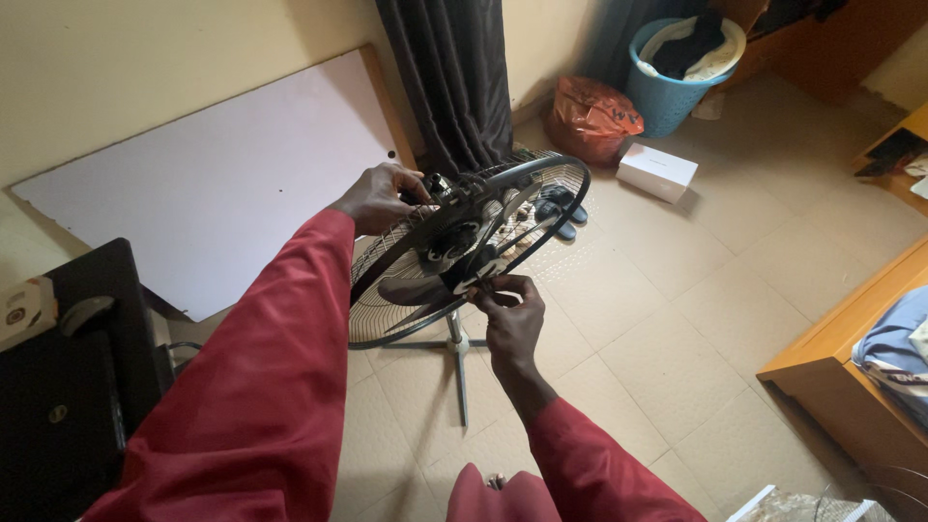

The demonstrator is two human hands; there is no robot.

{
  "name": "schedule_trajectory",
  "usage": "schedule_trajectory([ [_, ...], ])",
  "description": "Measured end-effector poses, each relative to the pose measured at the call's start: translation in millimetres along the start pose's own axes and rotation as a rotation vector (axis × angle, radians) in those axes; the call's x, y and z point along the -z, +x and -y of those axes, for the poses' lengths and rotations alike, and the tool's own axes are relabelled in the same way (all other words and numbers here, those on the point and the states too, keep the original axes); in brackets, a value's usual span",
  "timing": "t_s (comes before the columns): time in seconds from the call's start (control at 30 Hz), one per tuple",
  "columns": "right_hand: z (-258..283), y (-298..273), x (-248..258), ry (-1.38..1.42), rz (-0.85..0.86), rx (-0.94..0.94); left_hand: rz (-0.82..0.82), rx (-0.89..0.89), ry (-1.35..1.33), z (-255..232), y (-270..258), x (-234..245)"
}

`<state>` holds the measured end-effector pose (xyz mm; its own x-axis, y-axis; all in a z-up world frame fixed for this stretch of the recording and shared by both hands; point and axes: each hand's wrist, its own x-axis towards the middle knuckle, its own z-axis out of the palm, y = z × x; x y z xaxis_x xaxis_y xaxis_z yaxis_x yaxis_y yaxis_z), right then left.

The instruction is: The person assembles a standing electric fan by attaching the motor head to the stand, fitting the front grille, mounting the fan blades, and securing the rear grille with a nut. The person uses both hands to align and tighten components.

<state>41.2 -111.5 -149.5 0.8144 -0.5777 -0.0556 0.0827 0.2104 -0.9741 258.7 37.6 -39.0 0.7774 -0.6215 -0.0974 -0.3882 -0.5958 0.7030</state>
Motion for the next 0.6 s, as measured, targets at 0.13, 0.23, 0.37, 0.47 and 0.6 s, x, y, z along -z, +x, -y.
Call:
schedule_trajectory([
  [0.13, -7.0, 0.7, -0.2, 0.031, -0.004, 0.092, 0.001, -0.001, -0.021, 0.8, -1.1, -0.9],
  [0.23, -10.0, 1.6, 1.6, -0.001, -0.032, 0.072, 0.009, -0.008, -0.007, 2.2, -1.0, -0.7],
  [0.37, -12.7, 3.6, 1.8, 0.067, -0.083, 0.005, -0.011, -0.003, 0.028, 5.7, -0.9, -2.1],
  [0.47, -10.4, 8.1, 2.8, 0.147, -0.085, -0.063, -0.023, -0.029, -0.006, 3.0, -0.4, -1.1],
  [0.6, -2.8, 8.5, 4.5, 0.132, -0.043, -0.204, 0.058, 0.086, -0.039, -1.4, -3.2, -0.7],
])
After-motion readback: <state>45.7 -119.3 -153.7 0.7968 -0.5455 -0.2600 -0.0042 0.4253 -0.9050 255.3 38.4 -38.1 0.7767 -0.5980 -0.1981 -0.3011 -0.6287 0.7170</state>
